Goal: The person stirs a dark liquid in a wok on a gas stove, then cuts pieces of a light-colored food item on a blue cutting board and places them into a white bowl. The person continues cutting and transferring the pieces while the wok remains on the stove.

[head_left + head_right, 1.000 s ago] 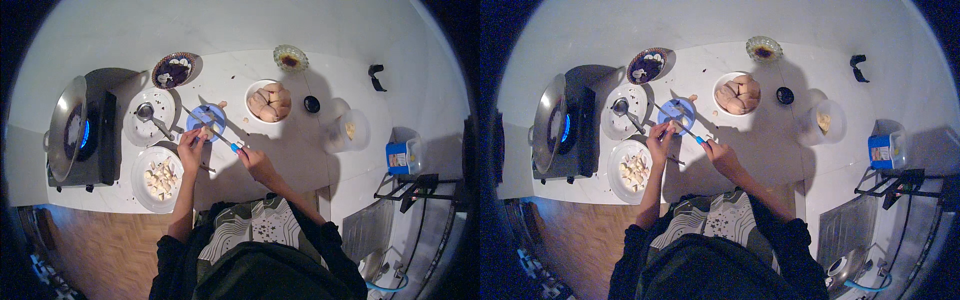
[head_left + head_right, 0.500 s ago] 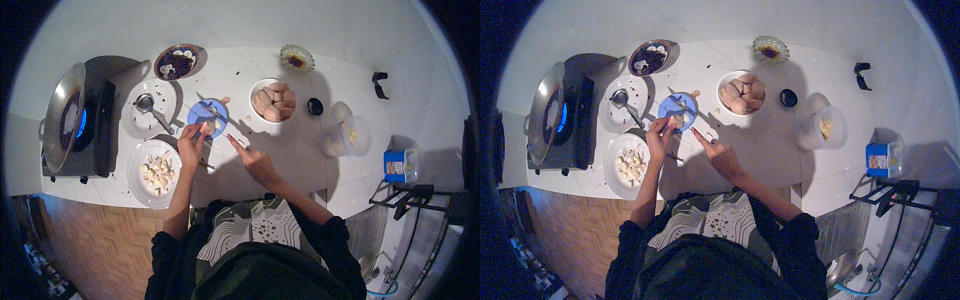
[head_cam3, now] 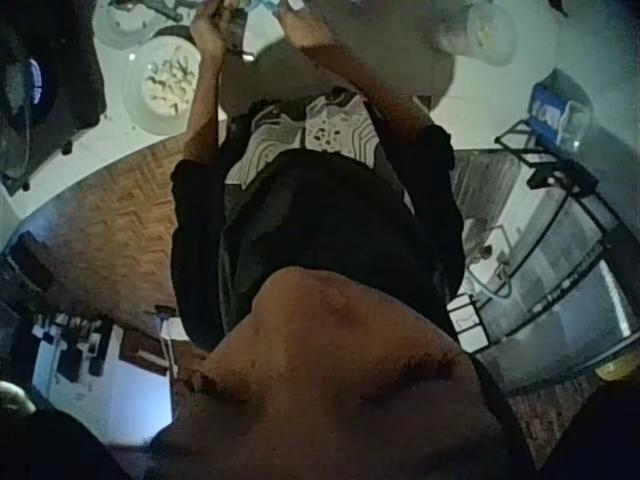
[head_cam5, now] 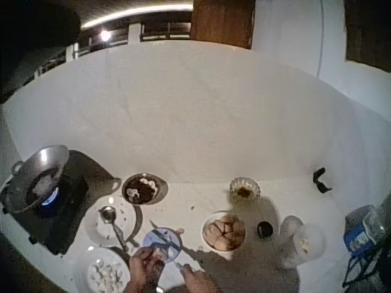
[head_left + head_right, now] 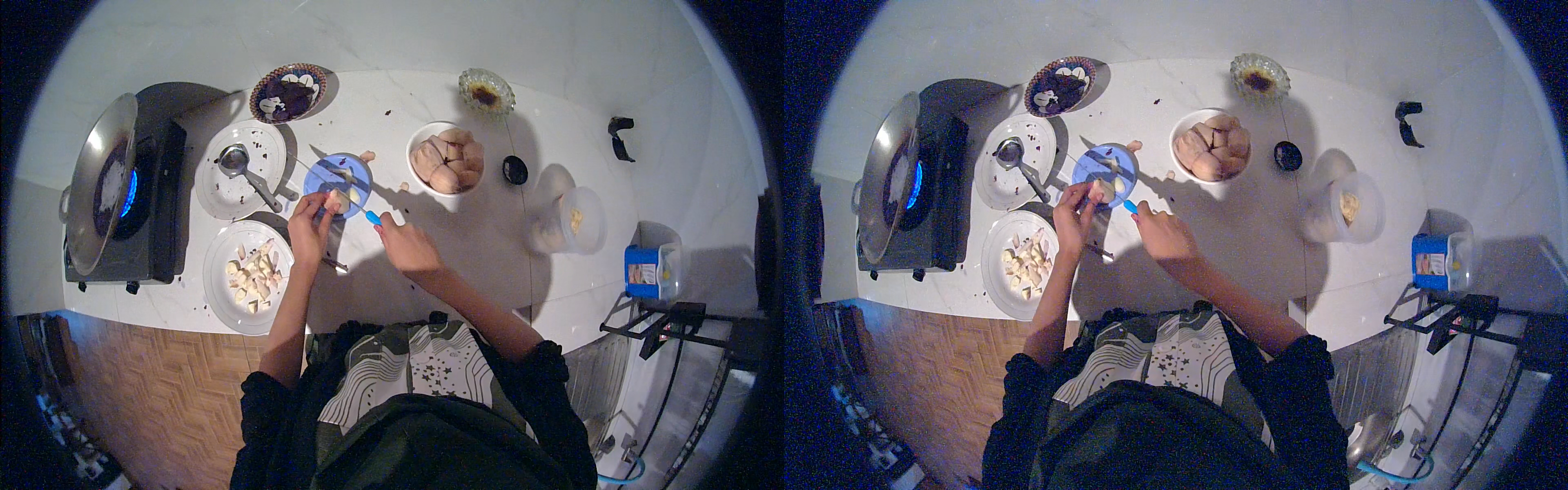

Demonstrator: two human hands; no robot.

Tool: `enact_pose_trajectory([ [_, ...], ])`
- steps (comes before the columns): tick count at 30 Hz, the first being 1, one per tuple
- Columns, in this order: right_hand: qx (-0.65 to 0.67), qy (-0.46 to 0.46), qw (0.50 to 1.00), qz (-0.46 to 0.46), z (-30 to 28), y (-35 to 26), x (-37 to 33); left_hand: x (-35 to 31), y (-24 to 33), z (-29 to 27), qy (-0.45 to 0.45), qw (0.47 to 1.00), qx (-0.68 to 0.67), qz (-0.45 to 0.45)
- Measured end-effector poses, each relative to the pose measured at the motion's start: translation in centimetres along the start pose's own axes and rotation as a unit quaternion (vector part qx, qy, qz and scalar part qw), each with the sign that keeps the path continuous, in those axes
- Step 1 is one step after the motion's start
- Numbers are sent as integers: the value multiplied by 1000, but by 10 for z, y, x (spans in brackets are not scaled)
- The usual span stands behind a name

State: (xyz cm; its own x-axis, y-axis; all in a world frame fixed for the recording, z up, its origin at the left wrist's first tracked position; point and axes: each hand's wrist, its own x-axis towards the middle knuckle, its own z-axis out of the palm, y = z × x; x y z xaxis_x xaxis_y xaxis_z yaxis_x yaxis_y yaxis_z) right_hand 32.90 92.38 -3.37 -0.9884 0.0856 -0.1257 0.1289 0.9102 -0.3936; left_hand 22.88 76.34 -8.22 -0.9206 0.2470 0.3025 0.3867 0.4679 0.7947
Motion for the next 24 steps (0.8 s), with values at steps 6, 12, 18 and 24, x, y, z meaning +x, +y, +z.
enact_pose_trajectory([
  [6, 28, -35, 999, -6, -8, -3, 10, 1, -2, 3, 2, 1000, -17, -5],
  [12, 39, -27, 999, -1, 2, 0, 15, 1, 3, 1, 2, 1000, -4, 7],
  [18, 50, -25, 998, 10, 14, 1, 18, 1, -7, 4, 4, 1000, -16, 7],
  [24, 62, -40, 997, 25, 19, 3, 20, 1, 1, 1, -4, 1000, -11, 9],
])
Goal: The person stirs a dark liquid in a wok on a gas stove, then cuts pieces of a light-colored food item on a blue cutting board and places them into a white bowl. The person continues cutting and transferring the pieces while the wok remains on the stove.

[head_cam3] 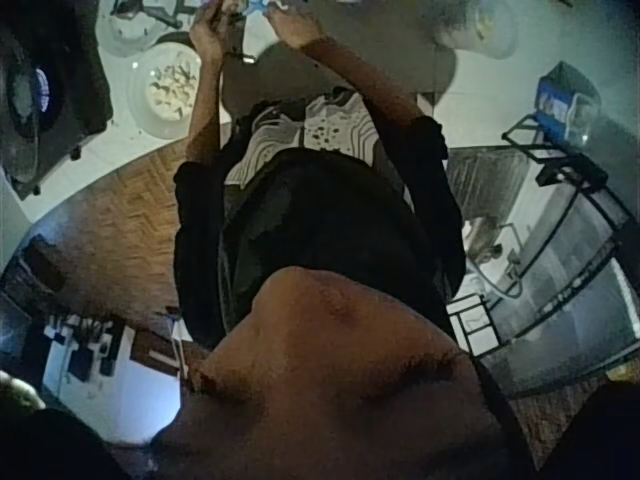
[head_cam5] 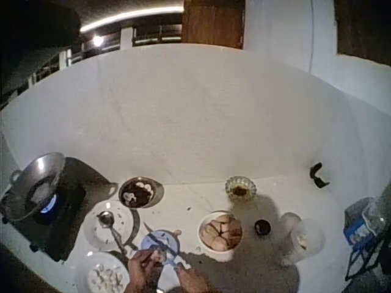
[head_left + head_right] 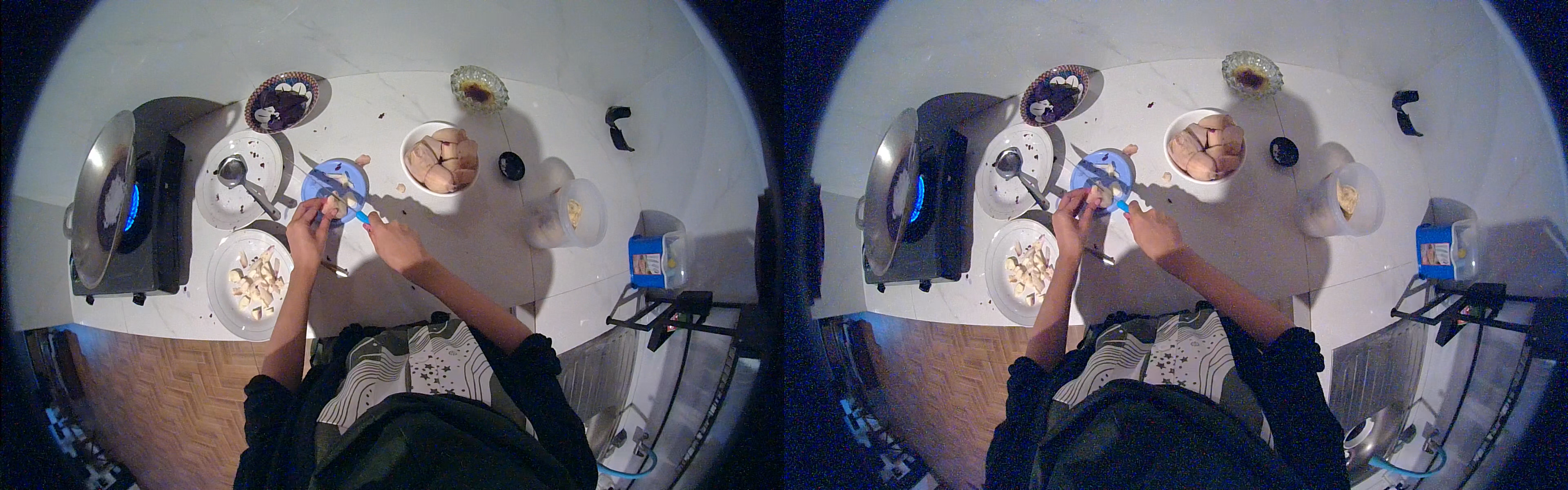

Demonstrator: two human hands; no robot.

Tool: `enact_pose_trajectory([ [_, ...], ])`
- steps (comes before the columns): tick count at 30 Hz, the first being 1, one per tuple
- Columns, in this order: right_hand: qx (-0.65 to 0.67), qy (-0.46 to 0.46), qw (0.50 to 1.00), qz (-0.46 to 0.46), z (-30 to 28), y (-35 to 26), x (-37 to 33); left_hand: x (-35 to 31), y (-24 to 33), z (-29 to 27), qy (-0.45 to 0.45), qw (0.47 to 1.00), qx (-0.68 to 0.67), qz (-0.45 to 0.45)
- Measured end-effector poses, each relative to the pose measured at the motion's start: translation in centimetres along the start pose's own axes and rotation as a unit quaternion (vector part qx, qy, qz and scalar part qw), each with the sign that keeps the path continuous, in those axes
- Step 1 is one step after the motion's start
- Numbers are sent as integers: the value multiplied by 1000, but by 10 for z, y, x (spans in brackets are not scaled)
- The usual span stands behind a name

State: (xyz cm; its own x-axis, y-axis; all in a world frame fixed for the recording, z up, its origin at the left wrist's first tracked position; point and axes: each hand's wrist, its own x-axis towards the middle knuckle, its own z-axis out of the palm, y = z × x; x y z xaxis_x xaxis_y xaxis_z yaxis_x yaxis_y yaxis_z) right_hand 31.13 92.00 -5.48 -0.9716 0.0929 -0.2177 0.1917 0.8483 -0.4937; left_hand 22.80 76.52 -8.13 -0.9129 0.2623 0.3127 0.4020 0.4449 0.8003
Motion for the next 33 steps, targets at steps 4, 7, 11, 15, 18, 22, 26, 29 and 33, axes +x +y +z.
enact_pose_trajectory([
  [4, -18, 21, 1000, -5, 12, 8, 2, -1, -3, 1, 0, 1000, -2, 6],
  [7, -16, 23, 1000, -8, 18, 11, 2, -2, 1, 0, -4, 1000, -6, -2],
  [11, 1, 23, 1000, -10, 32, 22, 2, -1, 6, -2, -11, 1000, -11, -17],
  [15, -48, 83, 995, -37, 54, 38, 7, -2, 0, -1, -4, 1000, -4, -5],
  [18, -67, 73, 994, -44, 50, 37, 6, -5, 0, -1, -1, 1000, 5, -7],
  [22, -44, 22, 999, 2, 30, 28, 9, -5, -3, 1, 8, 1000, -11, -8],
  [26, 81, 33, 996, 2, 23, 32, 10, -5, -4, 2, 12, 999, -22, -19],
  [29, 150, 15, 989, -8, 17, 34, 1, -5, 5, -2, 8, 1000, 12, -20],
  [33, 183, 15, 983, -26, 10, 27, -21, -6, 2, 0, 30, 1000, 1, -2],
])
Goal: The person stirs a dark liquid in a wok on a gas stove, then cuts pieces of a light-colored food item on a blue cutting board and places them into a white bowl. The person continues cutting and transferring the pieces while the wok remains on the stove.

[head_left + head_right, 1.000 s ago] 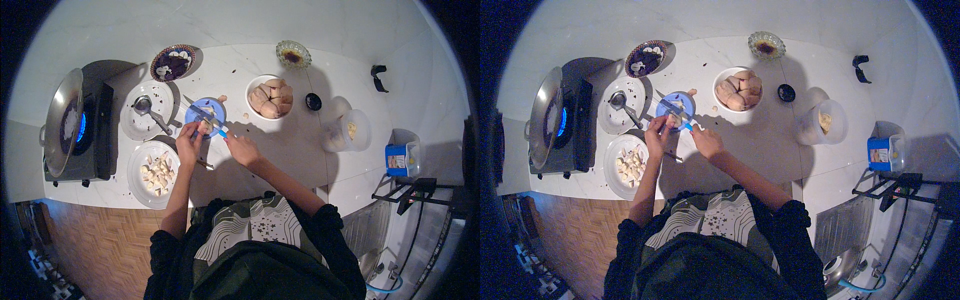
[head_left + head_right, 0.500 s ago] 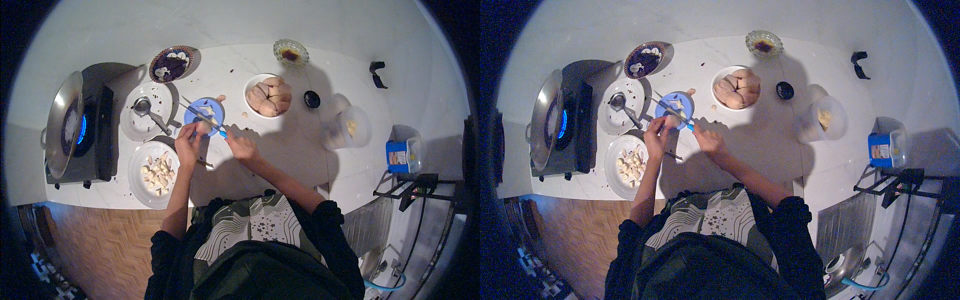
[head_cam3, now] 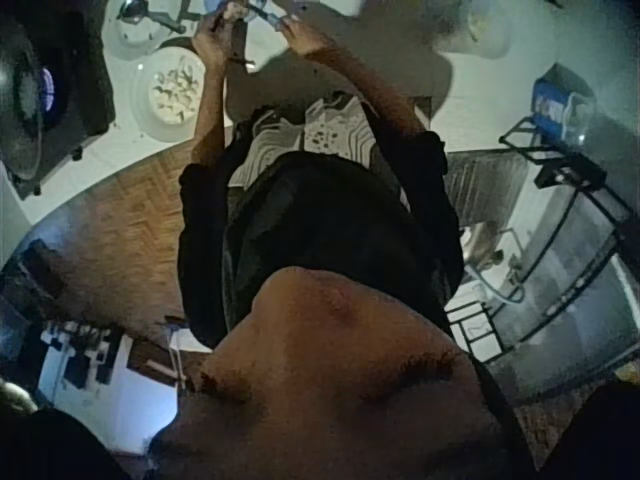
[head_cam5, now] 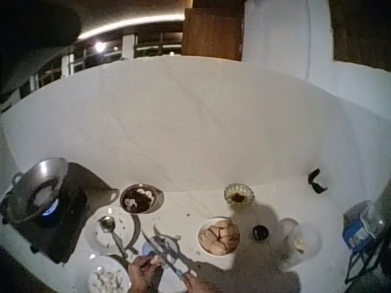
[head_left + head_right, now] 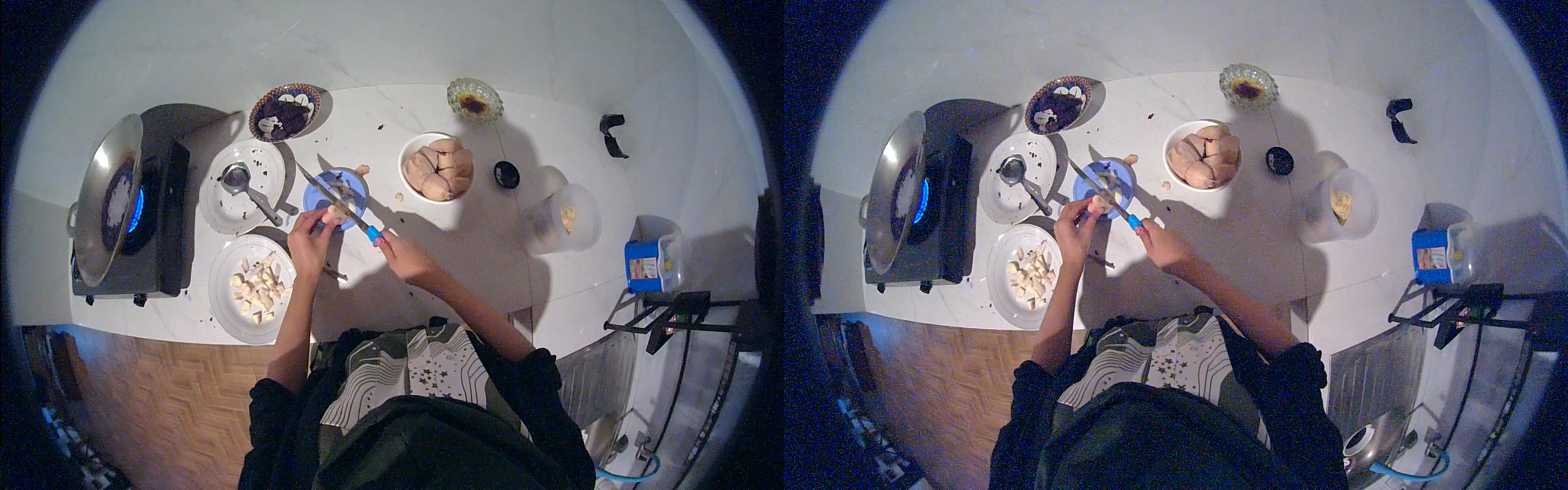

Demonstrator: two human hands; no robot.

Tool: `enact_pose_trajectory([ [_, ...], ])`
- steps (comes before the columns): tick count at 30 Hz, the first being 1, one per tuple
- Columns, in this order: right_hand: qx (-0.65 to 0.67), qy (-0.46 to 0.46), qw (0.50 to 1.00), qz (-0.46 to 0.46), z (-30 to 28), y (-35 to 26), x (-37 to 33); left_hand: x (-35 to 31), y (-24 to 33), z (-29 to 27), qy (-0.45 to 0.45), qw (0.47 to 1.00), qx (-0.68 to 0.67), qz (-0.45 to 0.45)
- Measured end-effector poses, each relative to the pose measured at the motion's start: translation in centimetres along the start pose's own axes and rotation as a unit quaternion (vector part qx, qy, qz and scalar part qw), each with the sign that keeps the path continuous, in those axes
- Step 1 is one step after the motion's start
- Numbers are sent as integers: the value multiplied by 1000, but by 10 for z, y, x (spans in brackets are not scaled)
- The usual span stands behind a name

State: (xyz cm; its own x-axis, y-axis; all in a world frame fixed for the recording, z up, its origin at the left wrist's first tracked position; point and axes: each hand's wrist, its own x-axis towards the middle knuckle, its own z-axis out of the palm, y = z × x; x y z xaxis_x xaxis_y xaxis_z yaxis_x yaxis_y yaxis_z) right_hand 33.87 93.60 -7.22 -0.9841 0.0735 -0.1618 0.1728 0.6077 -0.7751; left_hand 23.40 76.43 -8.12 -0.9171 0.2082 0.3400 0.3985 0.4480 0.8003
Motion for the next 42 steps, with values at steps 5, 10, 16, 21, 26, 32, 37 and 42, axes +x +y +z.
enact_pose_trajectory([
  [5, 49, 33, 997, -57, 3, 4, -12, 1, 0, -1, -10, 1000, 7, -14],
  [10, 57, 69, 992, -93, 13, 8, -17, 0, -11, 4, -13, 999, -12, -29],
  [16, -61, 108, 984, -130, 19, 4, -13, 3, -10, 5, -9, 999, -27, -22],
  [21, -78, 85, 992, -53, 15, -12, -9, 4, -10, 5, -12, 999, -28, -23],
  [26, -102, 81, 991, -42, 19, -7, 3, 4, -10, 5, -17, 999, -29, -33],
  [32, -154, 68, 986, -7, 23, -5, 13, 4, -5, 5, -17, 999, -10, -26],
  [37, -165, 70, 984, -2, 31, 7, 18, 2, -15, 9, -11, 999, -27, -16],
  [42, -227, 58, 972, 0, 34, 11, 22, 4, -8, 7, -11, 1000, 7, -15],
])
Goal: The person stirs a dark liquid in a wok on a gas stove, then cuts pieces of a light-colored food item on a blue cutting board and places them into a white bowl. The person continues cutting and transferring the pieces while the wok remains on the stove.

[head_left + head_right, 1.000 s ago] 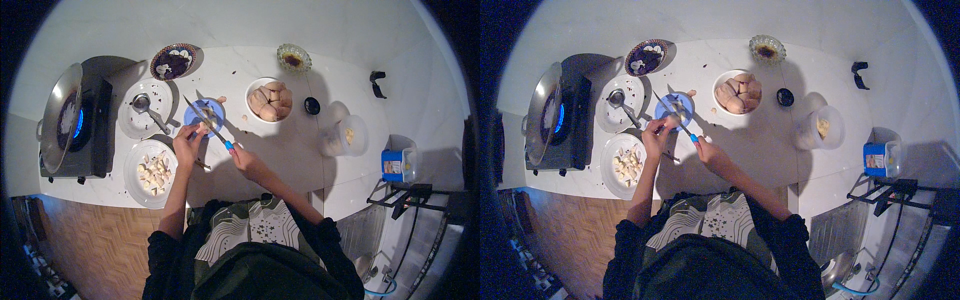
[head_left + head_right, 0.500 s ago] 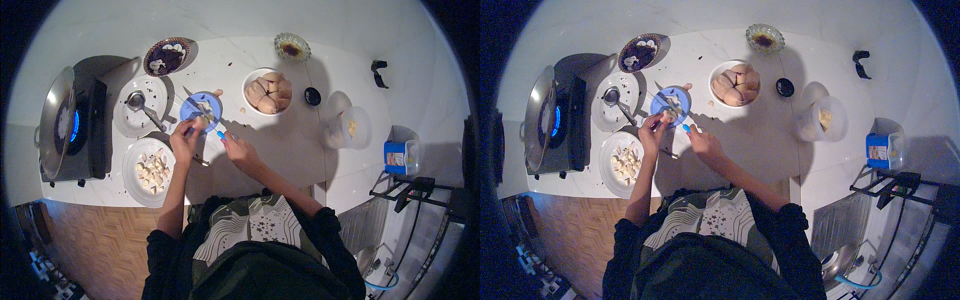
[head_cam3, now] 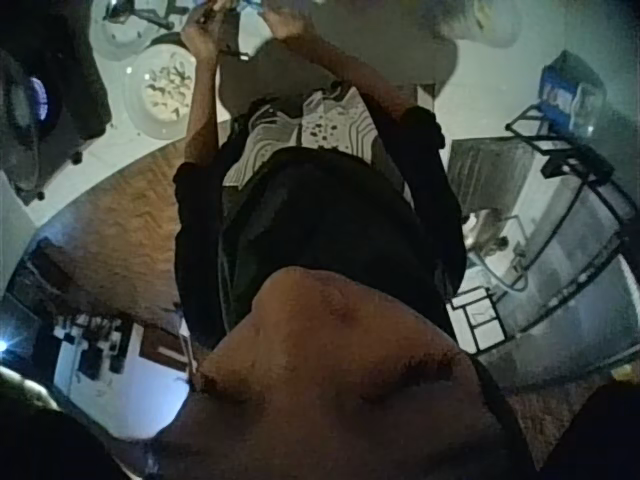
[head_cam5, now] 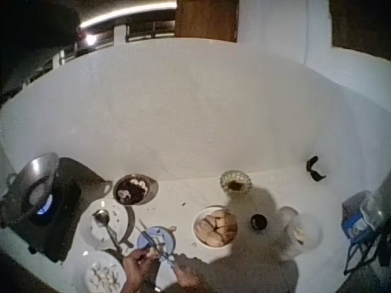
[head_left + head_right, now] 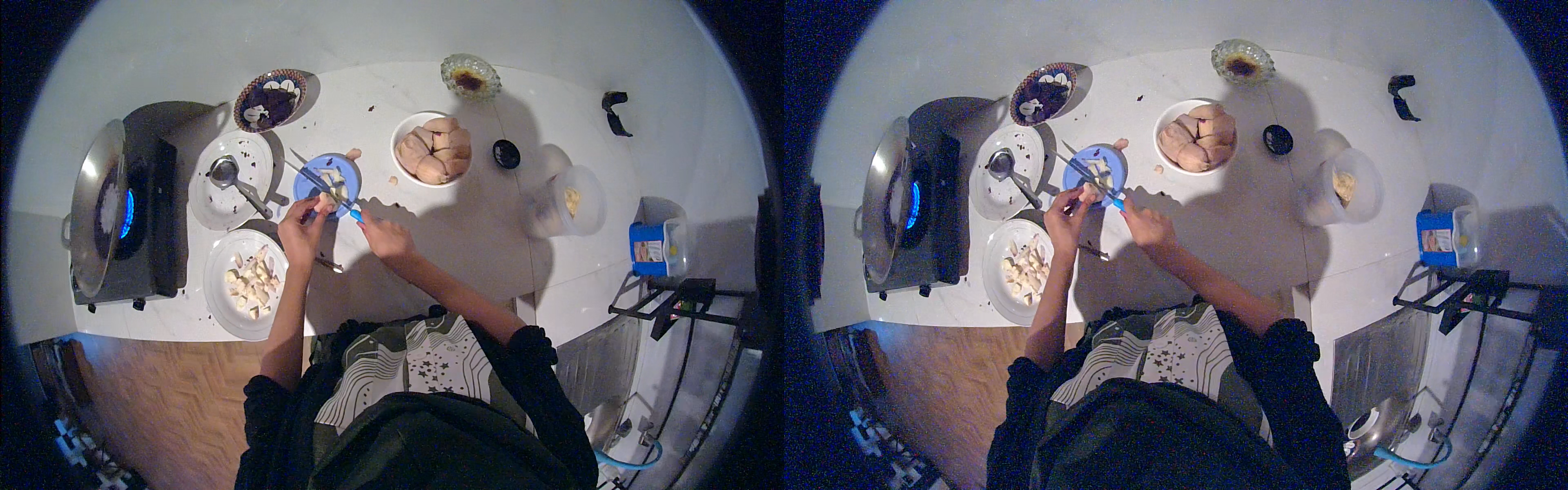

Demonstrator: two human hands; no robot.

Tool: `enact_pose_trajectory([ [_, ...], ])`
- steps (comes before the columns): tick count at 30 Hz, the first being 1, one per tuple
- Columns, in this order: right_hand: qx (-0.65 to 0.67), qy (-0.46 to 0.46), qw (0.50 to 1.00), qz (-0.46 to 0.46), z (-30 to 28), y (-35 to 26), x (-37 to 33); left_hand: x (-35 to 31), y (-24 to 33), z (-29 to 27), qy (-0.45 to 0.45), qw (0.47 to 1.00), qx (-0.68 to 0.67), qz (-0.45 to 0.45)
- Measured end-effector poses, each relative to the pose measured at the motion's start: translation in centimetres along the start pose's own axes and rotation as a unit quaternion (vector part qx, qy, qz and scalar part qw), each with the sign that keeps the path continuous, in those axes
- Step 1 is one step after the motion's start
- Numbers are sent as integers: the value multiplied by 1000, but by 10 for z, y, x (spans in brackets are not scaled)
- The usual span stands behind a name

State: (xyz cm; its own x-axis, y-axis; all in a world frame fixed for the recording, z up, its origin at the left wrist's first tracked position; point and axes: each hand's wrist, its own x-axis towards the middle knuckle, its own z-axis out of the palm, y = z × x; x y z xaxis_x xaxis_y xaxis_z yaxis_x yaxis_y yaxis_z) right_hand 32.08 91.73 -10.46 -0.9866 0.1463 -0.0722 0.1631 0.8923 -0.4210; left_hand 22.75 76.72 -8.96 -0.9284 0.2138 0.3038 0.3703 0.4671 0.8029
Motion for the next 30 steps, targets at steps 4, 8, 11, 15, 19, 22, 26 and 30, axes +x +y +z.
enact_pose_trajectory([
  [4, -26, -6, 1000, 13, 6, 2, 8, 0, 5, -2, -11, 999, 27, -33],
  [8, -32, -1, 999, 1, 7, 2, 14, 0, 5, -4, -11, 999, 8, -44],
  [11, -4, 27, 1000, 0, 8, 1, 14, 1, 9, -2, -4, 997, 57, -55],
  [15, 135, 51, 989, 6, 16, 7, 23, -6, 15, -2, -5, 999, 27, -45],
  [19, 273, 3, 962, -19, 17, 24, 33, -7, 11, -3, 2, 999, 15, -31],
  [22, 249, -7, 968, -12, -8, 18, 21, -4, 13, -2, 9, 999, 6, -41],
  [26, 235, -61, 970, 23, -41, 4, -2, 2, 9, 1, 13, 1000, 23, -6],
  [30, 219, -83, 972, 32, -50, -1, -15, 4, 9, 2, 15, 1000, 13, -14],
])
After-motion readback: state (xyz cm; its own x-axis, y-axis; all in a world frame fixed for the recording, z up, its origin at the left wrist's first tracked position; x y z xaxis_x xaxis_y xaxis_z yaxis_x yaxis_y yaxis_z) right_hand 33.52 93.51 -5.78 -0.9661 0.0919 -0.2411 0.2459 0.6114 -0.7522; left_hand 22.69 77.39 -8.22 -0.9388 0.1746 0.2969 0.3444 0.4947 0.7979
